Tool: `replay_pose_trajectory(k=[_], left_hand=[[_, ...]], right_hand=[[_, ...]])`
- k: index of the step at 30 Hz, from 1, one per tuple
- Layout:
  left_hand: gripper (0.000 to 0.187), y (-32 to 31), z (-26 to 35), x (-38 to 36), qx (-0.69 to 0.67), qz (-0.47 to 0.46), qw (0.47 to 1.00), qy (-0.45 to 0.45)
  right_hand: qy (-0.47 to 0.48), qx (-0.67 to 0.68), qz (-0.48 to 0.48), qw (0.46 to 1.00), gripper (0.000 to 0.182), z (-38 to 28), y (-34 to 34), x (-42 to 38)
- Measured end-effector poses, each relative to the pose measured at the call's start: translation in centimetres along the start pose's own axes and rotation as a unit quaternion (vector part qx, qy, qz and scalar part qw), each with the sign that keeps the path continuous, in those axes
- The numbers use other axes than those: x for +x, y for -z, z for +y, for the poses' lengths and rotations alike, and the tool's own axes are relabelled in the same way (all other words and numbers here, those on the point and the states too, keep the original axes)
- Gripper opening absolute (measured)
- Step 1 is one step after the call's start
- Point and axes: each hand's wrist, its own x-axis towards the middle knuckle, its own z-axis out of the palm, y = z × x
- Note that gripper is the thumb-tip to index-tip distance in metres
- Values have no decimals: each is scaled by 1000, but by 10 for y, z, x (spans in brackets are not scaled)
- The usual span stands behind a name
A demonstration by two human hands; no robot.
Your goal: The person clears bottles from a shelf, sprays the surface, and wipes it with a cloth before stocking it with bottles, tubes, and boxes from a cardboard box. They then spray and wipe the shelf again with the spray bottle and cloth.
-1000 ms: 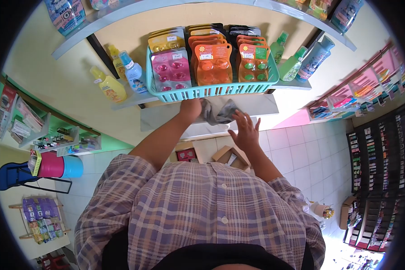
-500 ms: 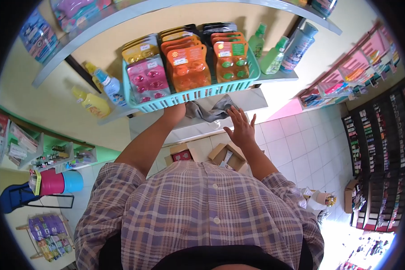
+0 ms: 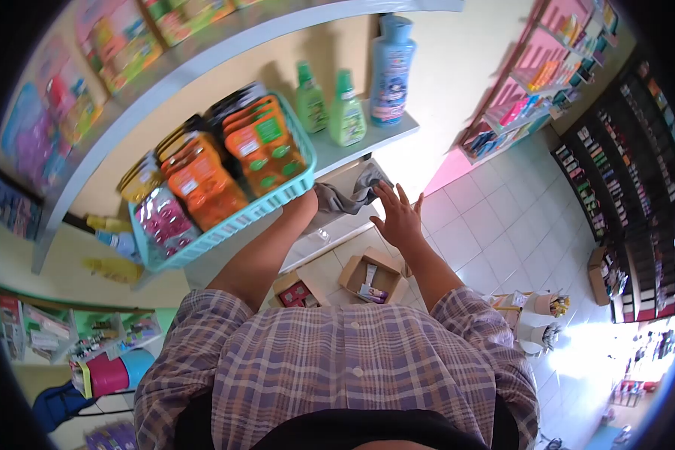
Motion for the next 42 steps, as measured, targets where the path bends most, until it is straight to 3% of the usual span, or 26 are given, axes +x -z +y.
replay_pose_trajectory(k=[6,11,13,14,15,17,18,19,22,28,35,39,42], left_hand=[[25,19,87,24,-15,-105,994,17],[25,7,137,39,-33,-134,990,36],[25,2,149,36,-98,-121,988,0],[34,9,156,31,-87,-181,980,3],[34,4,150,22,-86,-180,980,13],[46,-7,135,2,-57,-58,984,-157],[52,0,125,-5,-71,-103,975,-186],[52,8,115,-15,-69,-101,977,-172],[53,34,77,-50,-25,-64,965,-252],[53,85,1,-118,-2,-32,987,-154],[49,150,-120,-196,118,-76,990,-27],[46,184,-184,-233,148,-94,983,47],[47,178,-201,-243,128,-68,989,35]], right_hand=[[-1,48,-22,999,70,40,5,11],[33,66,-39,997,75,52,10,15],[40,69,-66,995,76,50,11,17],[47,95,-53,993,76,51,5,19],[56,121,-39,990,77,52,-1,21],[78,134,-16,988,77,52,-11,23],[75,135,-10,988,77,47,-7,23],[74,137,-5,988,78,41,-3,23],[101,84,-17,991,87,19,-4,26],[278,50,-70,957,97,-70,-21,15],[424,102,-61,898,88,-210,-54,1],[414,89,-26,906,82,-266,-70,-16],[360,58,-40,930,77,-261,-66,-22]])
